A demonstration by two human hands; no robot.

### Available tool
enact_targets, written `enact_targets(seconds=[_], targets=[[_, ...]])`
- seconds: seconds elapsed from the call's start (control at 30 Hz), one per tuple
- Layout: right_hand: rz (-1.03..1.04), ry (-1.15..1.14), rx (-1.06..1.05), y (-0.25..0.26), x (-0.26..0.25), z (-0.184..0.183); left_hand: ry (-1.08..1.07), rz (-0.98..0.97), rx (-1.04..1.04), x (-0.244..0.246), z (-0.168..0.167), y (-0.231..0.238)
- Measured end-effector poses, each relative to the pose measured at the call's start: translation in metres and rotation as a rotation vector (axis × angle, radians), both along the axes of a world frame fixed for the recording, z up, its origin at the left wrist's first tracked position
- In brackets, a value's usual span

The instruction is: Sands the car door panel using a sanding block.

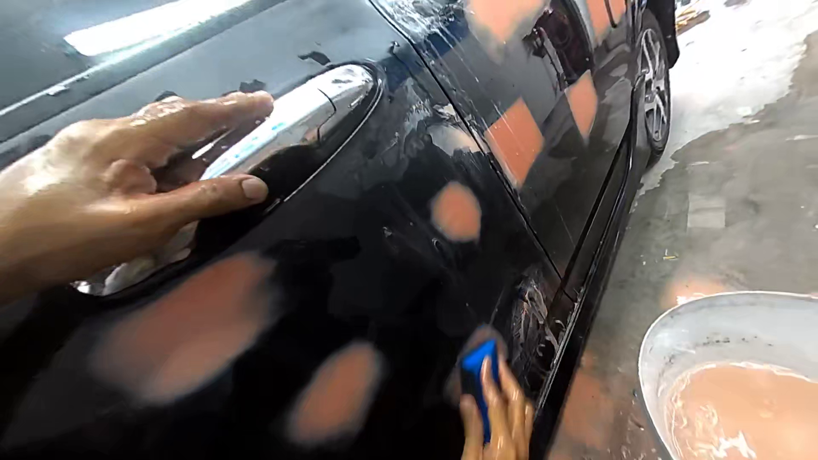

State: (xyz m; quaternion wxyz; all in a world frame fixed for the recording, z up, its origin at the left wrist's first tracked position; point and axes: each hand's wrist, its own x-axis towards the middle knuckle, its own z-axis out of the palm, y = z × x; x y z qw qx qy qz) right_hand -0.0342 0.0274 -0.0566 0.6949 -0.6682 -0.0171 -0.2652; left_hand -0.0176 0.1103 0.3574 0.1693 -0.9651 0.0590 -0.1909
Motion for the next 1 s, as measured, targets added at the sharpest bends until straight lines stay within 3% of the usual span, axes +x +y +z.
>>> enact_targets(seconds=[0.07, 0.2, 0.33, 0.5, 0.67, 0.83, 1.0], targets=[[0.036, 0.009, -0.008, -0.002, 0.002, 0.001, -0.025, 0.01, -0.023, 0.001, 0.0, -0.002], [-0.16, -0.006, -0.03, -0.003, 0.061, 0.016, -0.037, -0.048, -0.008, 0.002, -0.001, 0.012], [0.0, 0.044, -0.024, -0.006, 0.004, 0.004, -0.061, -0.036, -0.059, 0.002, -0.005, 0.004], [-0.184, 0.02, -0.048, -0.01, 0.08, 0.021, -0.083, -0.024, -0.136, 0.002, -0.01, 0.005], [0.011, 0.016, -0.054, -0.006, 0.005, -0.001, -0.119, -0.01, -0.191, 0.002, -0.012, -0.004], [-0.155, -0.077, 0.008, -0.009, 0.083, 0.019, -0.098, -0.087, -0.253, 0.003, -0.016, -0.001], [0.099, -0.068, -0.004, -0.001, -0.017, -0.014, -0.109, -0.019, -0.179, 0.002, -0.011, -0.004]])
